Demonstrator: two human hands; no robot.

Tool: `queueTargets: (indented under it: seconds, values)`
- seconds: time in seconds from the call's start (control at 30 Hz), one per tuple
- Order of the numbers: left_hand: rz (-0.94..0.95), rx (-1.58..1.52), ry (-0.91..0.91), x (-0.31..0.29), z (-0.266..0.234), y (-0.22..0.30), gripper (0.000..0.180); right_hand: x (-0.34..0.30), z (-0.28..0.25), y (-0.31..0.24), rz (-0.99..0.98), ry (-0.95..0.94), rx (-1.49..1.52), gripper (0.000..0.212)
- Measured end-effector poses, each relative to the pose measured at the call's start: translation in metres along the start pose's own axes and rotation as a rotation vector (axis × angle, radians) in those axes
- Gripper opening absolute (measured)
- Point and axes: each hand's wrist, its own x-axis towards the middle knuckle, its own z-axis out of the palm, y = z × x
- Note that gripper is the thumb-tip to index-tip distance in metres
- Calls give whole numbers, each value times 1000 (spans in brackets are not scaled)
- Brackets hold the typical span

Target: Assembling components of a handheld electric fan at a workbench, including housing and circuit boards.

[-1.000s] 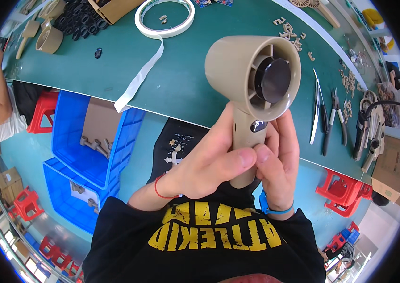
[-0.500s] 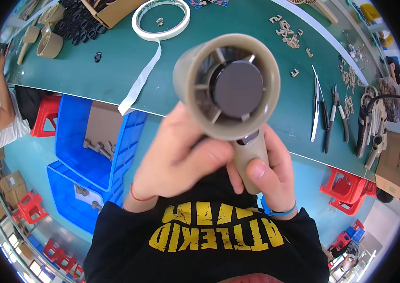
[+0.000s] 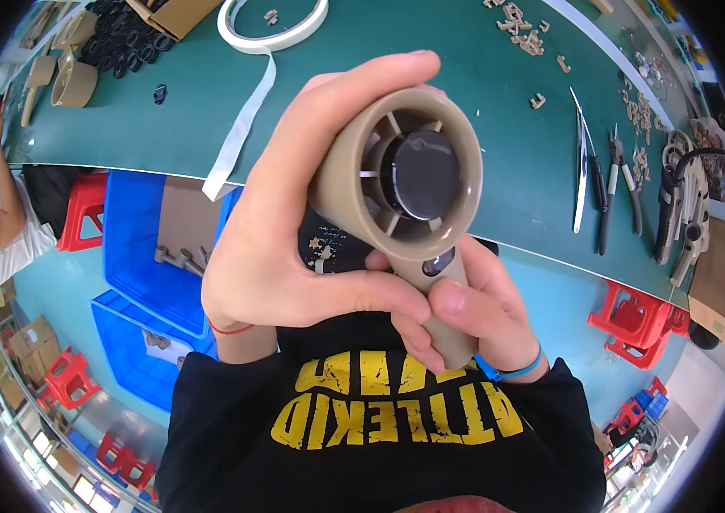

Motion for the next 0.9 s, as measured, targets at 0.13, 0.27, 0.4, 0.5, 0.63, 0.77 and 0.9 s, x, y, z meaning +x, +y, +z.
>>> queueTargets:
  seconds: [0.13, 0.27, 0.4, 0.5, 0.63, 0.77, 0.9]
  values:
    - [23, -64, 39, -1, 0, -8, 124, 2, -3, 4, 23, 3, 9, 36]
    - [104, -85, 65, -2, 3, -15, 125, 3, -1, 3, 11, 32, -42, 33]
    - [104, -84, 47, -1, 2, -19, 125, 5, -4, 1, 42, 60, -51, 34]
    - [60, -86, 57, -2, 4, -19, 123, 4, -7, 2, 40, 63, -62, 36]
    - [-9, -44, 26, -3, 1, -15, 119, 5, -8, 4, 47, 61, -37, 37]
    - [-80, -35, 24, -5, -1, -15, 110, 5, -10, 3, 72, 61, 2, 40]
    - [-156, -10, 119, -9, -1, -6, 104, 2, -7, -5, 155, 133, -103, 43]
